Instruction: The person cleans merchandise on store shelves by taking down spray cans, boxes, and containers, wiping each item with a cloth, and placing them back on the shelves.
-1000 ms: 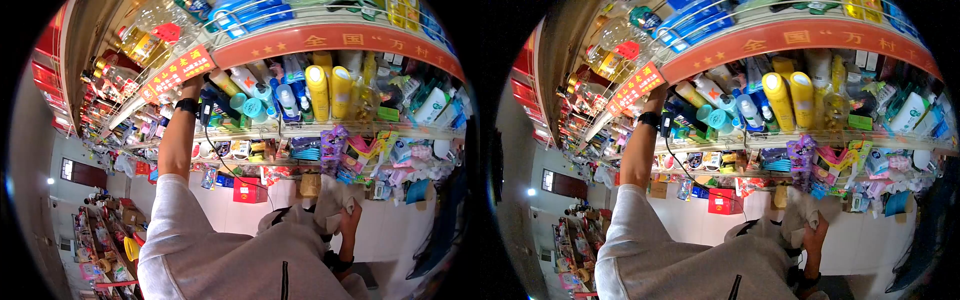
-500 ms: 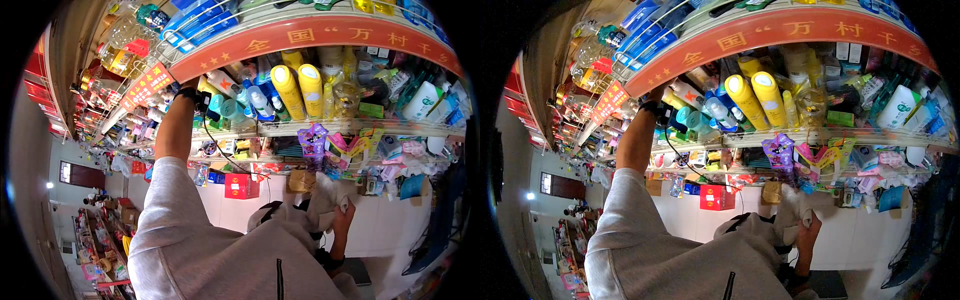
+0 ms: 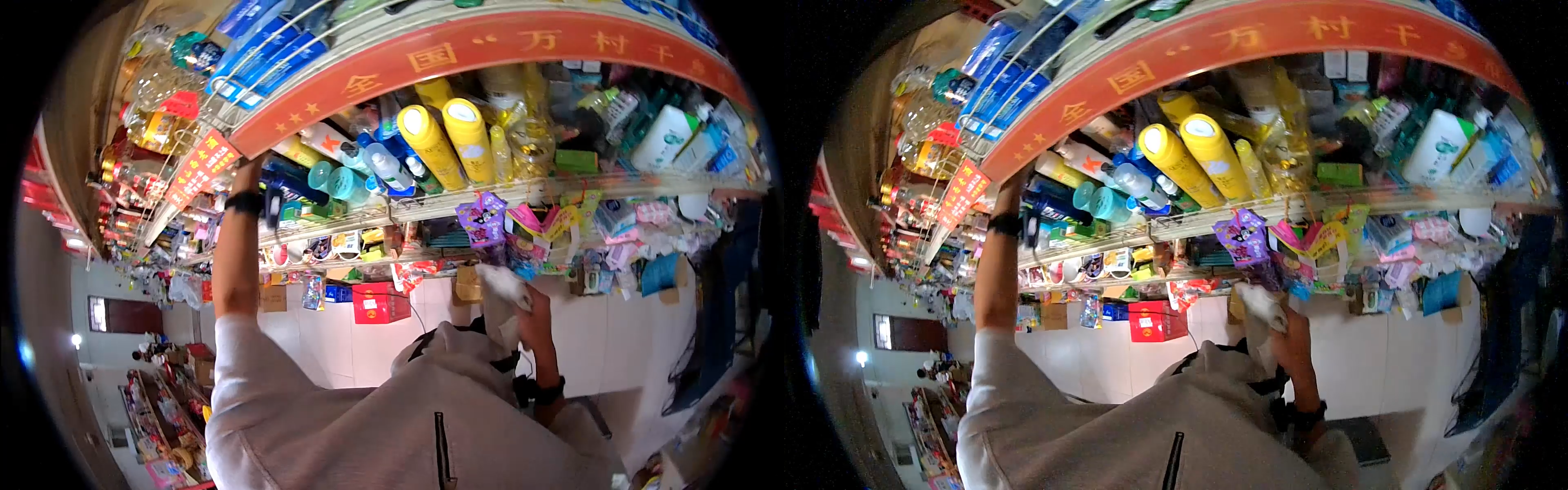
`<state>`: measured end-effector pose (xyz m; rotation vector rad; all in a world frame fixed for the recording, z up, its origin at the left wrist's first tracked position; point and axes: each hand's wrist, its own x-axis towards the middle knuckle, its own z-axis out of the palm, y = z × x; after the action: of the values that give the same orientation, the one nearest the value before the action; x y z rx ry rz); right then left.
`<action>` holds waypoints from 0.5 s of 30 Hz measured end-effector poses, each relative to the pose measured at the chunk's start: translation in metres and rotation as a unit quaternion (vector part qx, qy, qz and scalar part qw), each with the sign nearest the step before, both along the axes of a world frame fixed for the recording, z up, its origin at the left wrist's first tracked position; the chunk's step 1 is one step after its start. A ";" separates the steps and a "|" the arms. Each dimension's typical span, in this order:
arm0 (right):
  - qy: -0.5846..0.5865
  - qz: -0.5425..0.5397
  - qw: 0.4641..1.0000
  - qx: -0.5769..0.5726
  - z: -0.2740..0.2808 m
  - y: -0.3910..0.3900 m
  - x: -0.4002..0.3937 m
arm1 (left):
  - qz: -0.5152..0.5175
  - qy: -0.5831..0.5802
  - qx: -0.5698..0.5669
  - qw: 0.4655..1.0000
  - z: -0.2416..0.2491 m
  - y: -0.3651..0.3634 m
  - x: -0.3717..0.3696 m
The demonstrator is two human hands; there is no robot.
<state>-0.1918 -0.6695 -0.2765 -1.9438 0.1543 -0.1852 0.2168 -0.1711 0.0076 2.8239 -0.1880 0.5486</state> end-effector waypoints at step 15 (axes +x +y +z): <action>-0.036 0.463 0.883 -0.067 0.053 0.186 0.048 | 0.052 0.061 -0.231 0.970 -0.013 -0.001 -0.358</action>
<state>-0.1435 -0.4837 -0.2231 -1.9362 -0.8527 0.3795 -0.1410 -0.1722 -0.0050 2.4076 0.1022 0.3780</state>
